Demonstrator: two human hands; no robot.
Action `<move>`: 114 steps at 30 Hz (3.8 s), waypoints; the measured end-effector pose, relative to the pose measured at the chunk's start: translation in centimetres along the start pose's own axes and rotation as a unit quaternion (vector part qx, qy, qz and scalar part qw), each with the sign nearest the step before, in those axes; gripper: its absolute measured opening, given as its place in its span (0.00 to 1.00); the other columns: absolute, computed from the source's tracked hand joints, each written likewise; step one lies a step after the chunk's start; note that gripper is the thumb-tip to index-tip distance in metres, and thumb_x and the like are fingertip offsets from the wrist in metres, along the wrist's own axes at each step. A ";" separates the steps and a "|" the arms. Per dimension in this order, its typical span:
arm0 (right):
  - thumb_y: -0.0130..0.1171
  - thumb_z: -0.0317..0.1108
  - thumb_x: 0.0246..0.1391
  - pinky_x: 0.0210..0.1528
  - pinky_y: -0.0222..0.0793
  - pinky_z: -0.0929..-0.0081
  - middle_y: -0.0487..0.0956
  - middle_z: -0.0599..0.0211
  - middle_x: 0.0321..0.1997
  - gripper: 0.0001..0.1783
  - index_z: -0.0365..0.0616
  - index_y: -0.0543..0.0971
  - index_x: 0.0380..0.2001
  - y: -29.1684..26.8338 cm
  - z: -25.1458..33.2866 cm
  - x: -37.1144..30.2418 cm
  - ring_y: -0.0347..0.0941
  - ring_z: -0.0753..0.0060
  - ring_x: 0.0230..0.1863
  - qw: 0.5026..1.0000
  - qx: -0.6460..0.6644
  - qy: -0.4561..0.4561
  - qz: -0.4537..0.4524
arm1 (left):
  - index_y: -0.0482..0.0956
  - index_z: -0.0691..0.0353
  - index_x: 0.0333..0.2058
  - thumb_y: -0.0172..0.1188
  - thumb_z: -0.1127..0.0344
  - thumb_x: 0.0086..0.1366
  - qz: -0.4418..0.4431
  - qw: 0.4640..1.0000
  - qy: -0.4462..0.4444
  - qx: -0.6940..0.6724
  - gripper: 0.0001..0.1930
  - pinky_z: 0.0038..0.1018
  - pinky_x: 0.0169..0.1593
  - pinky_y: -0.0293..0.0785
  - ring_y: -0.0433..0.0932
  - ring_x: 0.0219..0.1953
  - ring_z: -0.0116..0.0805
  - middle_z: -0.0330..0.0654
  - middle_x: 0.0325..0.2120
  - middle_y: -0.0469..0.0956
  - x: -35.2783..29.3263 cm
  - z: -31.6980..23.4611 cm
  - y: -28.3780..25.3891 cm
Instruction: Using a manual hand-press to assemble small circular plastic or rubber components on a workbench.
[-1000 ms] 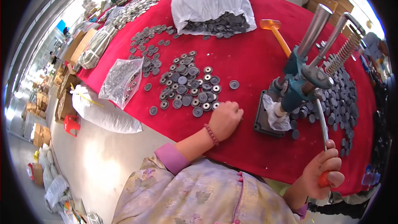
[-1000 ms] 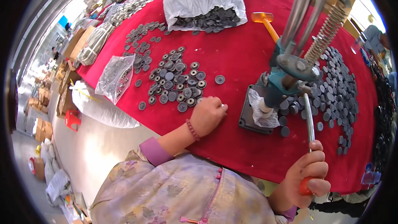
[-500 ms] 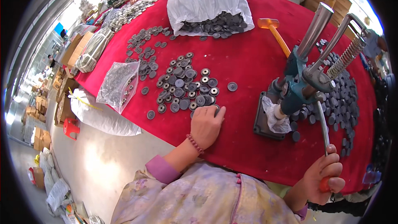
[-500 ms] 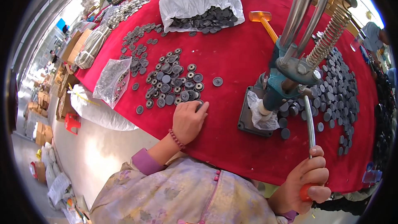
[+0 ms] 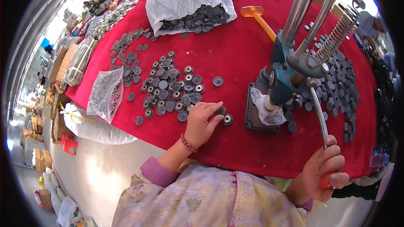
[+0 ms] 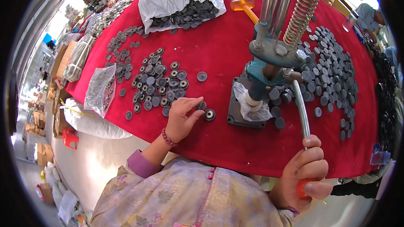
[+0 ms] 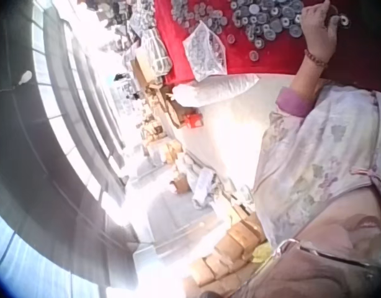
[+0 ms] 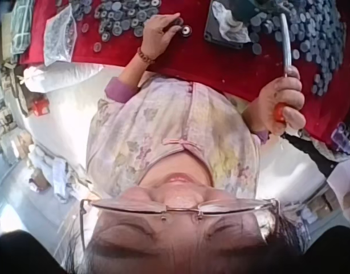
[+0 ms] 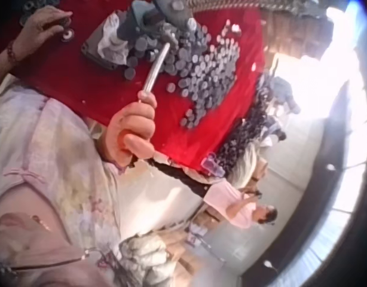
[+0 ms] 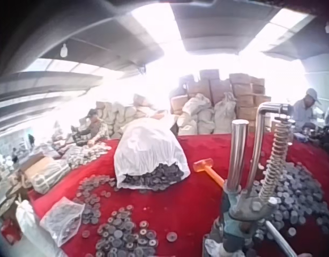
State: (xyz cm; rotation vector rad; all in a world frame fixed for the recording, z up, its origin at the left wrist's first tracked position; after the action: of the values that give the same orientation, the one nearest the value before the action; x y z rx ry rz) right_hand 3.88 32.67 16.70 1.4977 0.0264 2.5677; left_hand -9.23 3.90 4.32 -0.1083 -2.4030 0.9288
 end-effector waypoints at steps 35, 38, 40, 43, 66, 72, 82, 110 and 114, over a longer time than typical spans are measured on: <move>0.46 0.48 0.65 0.26 0.56 0.77 0.61 0.74 0.22 0.21 0.40 0.73 0.45 1.1 -10.0 19.1 0.55 0.81 0.20 0.966 0.086 0.241 -0.031 | 0.58 0.65 0.67 0.73 0.69 0.49 0.084 0.990 0.096 -0.062 0.47 0.35 0.47 0.74 0.79 0.41 0.44 0.47 0.37 0.81 6.5 -7.4 8.2; 0.46 0.50 0.66 0.26 0.57 0.76 0.61 0.73 0.23 0.22 0.41 0.73 0.45 0.9 -8.8 18.5 0.56 0.80 0.21 0.970 0.095 0.220 -0.036 | 0.59 0.66 0.66 0.74 0.68 0.49 0.081 0.991 0.084 -0.057 0.46 0.36 0.46 0.75 0.79 0.42 0.46 0.48 0.39 0.81 6.9 -7.0 9.4; 0.44 0.45 0.67 0.28 0.60 0.74 0.65 0.69 0.25 0.18 0.40 0.72 0.44 1.2 -7.0 17.3 0.59 0.78 0.22 0.976 0.122 0.179 0.000 | 0.59 0.66 0.66 0.74 0.68 0.49 0.082 0.991 0.080 -0.065 0.47 0.36 0.46 0.75 0.79 0.42 0.46 0.48 0.40 0.81 6.9 -6.4 9.5; 0.44 0.50 0.67 0.32 0.60 0.70 0.64 0.67 0.25 0.21 0.41 0.71 0.47 0.9 -4.2 14.7 0.59 0.74 0.24 0.984 0.127 0.120 0.023 | 0.59 0.65 0.66 0.75 0.68 0.48 0.077 0.990 0.060 -0.098 0.48 0.35 0.46 0.76 0.80 0.43 0.44 0.47 0.40 0.81 6.6 -6.1 9.4; 0.43 0.55 0.64 0.53 0.54 0.48 0.60 0.73 0.24 0.16 0.56 0.64 0.32 0.2 0.1 0.1 0.57 0.69 0.29 0.999 -0.021 -0.008 -0.034 | 0.81 0.55 0.35 0.68 0.61 0.53 -0.019 0.941 -0.048 0.334 0.11 0.38 0.42 0.68 0.74 0.37 0.40 0.39 0.30 0.74 -2.0 2.1 -4.1; 0.43 0.54 0.63 0.54 0.54 0.48 0.61 0.73 0.24 0.15 0.57 0.65 0.33 -0.3 -0.2 -0.1 0.58 0.70 0.29 1.000 -0.009 -0.014 -0.022 | 0.83 0.56 0.36 0.68 0.67 0.53 -0.003 0.981 0.029 0.191 0.10 0.35 0.44 0.69 0.75 0.39 0.40 0.40 0.33 0.78 -2.7 0.6 -1.3; 0.44 0.55 0.63 0.54 0.54 0.48 0.61 0.73 0.25 0.16 0.57 0.65 0.32 -0.7 -0.1 -0.1 0.58 0.69 0.30 1.000 -0.008 -0.013 -0.010 | 0.80 0.61 0.36 0.71 0.66 0.52 -0.025 0.974 -0.081 0.208 0.13 0.37 0.46 0.69 0.74 0.41 0.43 0.42 0.34 0.75 -4.8 3.2 -5.9; 0.48 0.39 0.64 0.50 0.64 0.46 0.70 0.66 0.28 0.12 0.44 0.72 0.30 -0.2 0.3 1.1 0.68 0.62 0.27 0.996 0.068 -0.065 0.003 | 0.81 0.65 0.47 0.66 0.74 0.54 0.095 0.979 -0.002 0.178 0.19 0.39 0.45 0.71 0.74 0.41 0.50 0.52 0.40 0.74 -5.2 1.6 -2.9; 0.47 0.46 0.67 0.50 0.64 0.47 0.69 0.67 0.28 0.18 0.43 0.73 0.31 -0.4 0.4 1.2 0.68 0.62 0.28 0.995 0.068 -0.064 0.018 | 0.80 0.67 0.48 0.63 0.78 0.55 0.079 0.986 -0.024 0.145 0.19 0.35 0.44 0.72 0.76 0.41 0.46 0.49 0.39 0.76 -4.3 1.1 -2.6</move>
State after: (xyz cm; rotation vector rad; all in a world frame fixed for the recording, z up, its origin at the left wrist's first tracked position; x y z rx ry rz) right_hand 3.70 33.21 17.94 1.7238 0.1623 2.5380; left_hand -5.85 0.11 3.30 -0.1701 -2.2991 1.3582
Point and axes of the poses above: each hand's wrist, its own x-axis towards the middle knuckle, its own y-axis out of the palm, z = x × y, the point moved 8 cm from there along x, towards the middle knuckle
